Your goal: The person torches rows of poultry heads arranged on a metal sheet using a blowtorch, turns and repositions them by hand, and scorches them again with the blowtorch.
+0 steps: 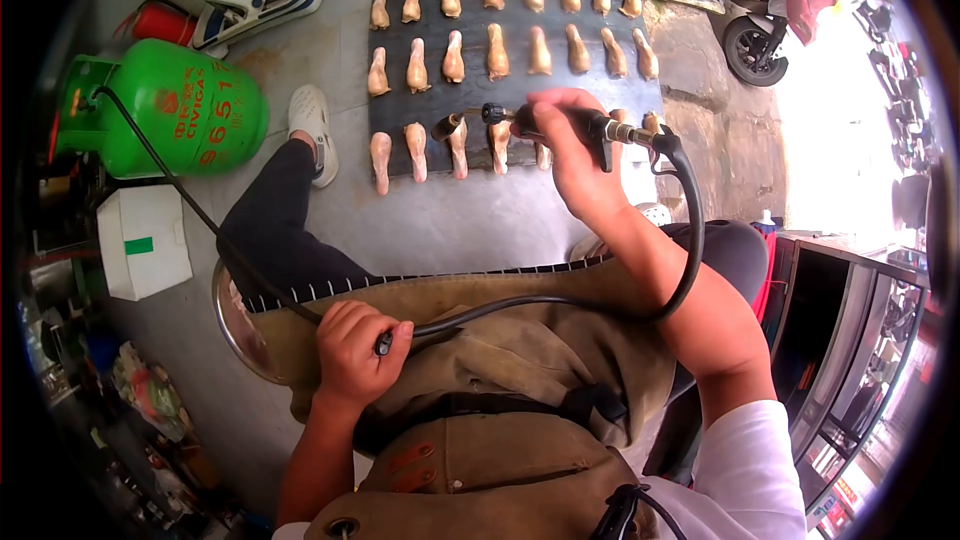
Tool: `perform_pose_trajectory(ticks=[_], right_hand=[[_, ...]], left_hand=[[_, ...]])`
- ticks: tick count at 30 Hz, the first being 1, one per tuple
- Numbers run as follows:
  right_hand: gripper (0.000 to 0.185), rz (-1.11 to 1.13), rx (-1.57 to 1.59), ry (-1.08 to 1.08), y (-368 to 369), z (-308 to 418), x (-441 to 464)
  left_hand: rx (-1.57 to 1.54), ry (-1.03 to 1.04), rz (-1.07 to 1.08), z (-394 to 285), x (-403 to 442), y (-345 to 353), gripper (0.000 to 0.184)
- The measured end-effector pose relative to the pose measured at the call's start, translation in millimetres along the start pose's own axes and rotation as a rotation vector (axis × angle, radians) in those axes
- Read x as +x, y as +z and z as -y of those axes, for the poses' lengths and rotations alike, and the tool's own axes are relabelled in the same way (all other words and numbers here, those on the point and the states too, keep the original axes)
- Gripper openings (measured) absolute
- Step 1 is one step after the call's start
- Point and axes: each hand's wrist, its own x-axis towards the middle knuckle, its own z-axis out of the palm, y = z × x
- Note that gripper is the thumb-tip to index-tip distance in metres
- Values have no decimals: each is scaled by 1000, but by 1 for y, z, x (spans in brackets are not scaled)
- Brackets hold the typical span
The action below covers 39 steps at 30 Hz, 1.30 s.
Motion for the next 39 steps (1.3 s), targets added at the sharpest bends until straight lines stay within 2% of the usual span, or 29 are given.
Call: perform_pose_trajectory(ticks=[19, 25, 39], right_hand=[[21, -34, -15, -4, 12, -7, 17], [19, -43, 59, -66, 15, -12, 28], [17, -64, 26, -34, 14, -15, 28]], left_hand=[[21, -4, -8, 2, -3, -5, 23], [41, 8, -14, 3, -6, -5, 22], [34, -11, -13, 2, -7, -6, 19]])
